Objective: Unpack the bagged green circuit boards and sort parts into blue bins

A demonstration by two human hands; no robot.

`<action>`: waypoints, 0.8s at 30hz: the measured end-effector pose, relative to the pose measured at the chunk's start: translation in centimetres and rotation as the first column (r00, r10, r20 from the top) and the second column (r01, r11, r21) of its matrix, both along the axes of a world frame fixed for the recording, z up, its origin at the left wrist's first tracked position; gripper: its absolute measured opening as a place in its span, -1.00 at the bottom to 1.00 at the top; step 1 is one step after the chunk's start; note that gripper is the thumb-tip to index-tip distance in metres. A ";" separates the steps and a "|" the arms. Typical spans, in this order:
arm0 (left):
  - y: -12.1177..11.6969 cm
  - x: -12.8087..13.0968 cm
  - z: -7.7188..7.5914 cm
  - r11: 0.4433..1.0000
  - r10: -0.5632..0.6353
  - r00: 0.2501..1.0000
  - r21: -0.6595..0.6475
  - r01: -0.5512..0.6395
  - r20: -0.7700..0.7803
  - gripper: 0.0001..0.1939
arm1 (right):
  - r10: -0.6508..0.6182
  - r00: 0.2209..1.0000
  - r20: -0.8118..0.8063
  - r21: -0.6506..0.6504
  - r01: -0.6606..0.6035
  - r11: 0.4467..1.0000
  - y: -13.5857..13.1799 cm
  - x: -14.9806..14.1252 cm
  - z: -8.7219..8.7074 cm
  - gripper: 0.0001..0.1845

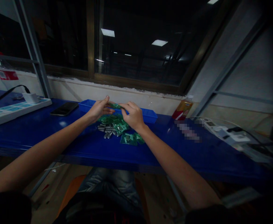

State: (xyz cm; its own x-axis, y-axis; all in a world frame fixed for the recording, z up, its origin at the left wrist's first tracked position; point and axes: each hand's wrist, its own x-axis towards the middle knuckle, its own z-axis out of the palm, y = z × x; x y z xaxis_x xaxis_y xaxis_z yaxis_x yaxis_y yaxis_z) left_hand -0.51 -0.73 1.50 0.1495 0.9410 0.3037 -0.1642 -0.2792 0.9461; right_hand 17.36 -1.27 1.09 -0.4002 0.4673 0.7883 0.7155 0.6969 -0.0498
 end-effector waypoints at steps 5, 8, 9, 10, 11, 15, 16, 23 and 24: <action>0.2 0.0 0.0 0.993 0.054 0.995 0.100 -0.063 0.084 -0.76 | 0.088 0.996 -0.007 0.045 -0.088 0.995 0.3 -0.3 -0.4 -0.64; 0.6 0.0 -0.2 0.978 0.125 0.986 0.154 -0.141 0.108 -0.67 | 0.090 0.992 -0.087 0.008 -0.090 0.996 0.5 -0.4 -0.5 -0.61; 0.6 0.0 -0.2 0.973 0.143 0.983 0.166 -0.162 0.117 -0.67 | 0.079 0.989 -0.122 -0.022 -0.082 0.996 0.6 -0.4 -0.6 -0.60; 0.7 0.0 -0.2 0.969 0.154 0.980 0.175 -0.174 0.124 -0.67 | 0.065 0.986 -0.154 -0.063 -0.075 0.995 0.8 -0.4 -0.6 -0.59; 0.6 0.0 -0.1 0.967 0.156 0.979 0.184 -0.178 0.129 -0.69 | 0.050 0.982 -0.184 -0.111 -0.072 0.991 1.0 -0.5 -0.7 -0.61; 0.4 0.1 0.0 0.967 0.133 0.986 0.204 -0.152 0.104 -0.73 | 0.012 0.946 -0.325 -0.303 -0.116 0.946 1.8 -0.6 -1.3 -0.82; 0.3 0.2 -0.1 0.967 0.132 0.987 0.206 -0.150 0.095 -0.74 | -0.003 0.930 -0.367 -0.336 -0.129 0.933 1.9 -0.7 -1.4 -0.79; 0.2 0.5 -0.5 0.972 0.090 0.994 0.210 -0.101 0.061 -0.77 | 0.113 0.942 -0.315 -0.319 -0.217 0.922 1.0 -1.0 -1.2 -0.70; 0.1 0.5 -0.5 0.975 0.078 0.996 0.204 -0.086 0.045 -0.78 | 0.146 0.945 -0.294 -0.329 -0.243 0.913 0.8 -1.1 -1.1 -0.74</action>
